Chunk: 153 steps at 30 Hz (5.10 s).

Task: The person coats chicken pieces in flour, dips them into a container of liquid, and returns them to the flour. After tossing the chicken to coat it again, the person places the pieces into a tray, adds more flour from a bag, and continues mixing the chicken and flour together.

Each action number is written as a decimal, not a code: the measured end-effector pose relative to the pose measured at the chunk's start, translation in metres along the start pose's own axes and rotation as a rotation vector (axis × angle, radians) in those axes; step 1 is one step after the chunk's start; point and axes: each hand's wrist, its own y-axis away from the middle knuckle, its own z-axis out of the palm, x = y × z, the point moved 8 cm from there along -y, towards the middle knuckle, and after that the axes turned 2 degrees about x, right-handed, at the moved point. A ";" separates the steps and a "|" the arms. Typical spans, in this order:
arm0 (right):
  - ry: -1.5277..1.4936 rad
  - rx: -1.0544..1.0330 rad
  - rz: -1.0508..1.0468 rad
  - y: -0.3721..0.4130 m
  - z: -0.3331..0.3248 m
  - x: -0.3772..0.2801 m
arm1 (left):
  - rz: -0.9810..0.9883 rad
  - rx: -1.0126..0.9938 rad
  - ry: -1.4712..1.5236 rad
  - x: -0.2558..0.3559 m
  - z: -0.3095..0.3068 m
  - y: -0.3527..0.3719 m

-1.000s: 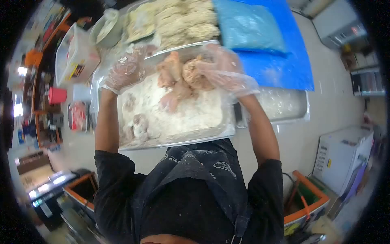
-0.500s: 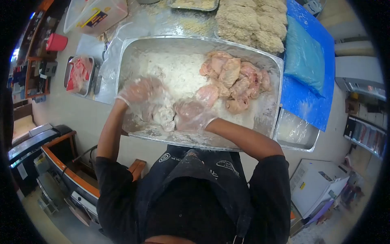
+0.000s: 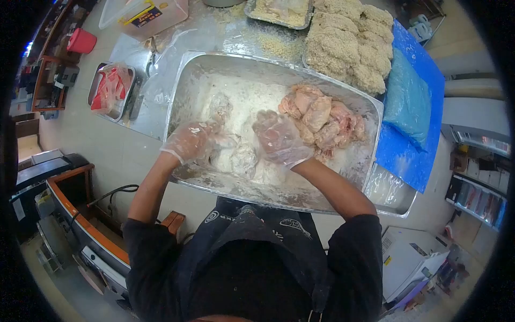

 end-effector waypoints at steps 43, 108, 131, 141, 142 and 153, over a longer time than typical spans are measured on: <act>-0.520 -0.174 -0.303 -0.216 0.022 -0.024 | -0.492 0.471 0.091 -0.027 0.019 0.038; -0.878 -0.063 1.144 0.567 0.066 0.155 | 0.582 -0.372 -0.166 0.512 0.039 -0.312; -0.583 0.131 1.000 0.540 0.049 0.146 | 0.711 -0.402 -0.285 0.525 0.025 -0.292; -0.609 -0.341 1.060 0.511 0.059 0.136 | 0.588 -0.301 -0.527 0.533 0.074 -0.314; -0.603 -0.365 1.042 0.511 0.066 0.133 | 0.606 -0.276 -0.470 0.531 0.073 -0.316; -0.934 0.534 0.933 0.528 0.010 0.136 | 0.765 -0.370 -0.295 0.536 -0.012 -0.278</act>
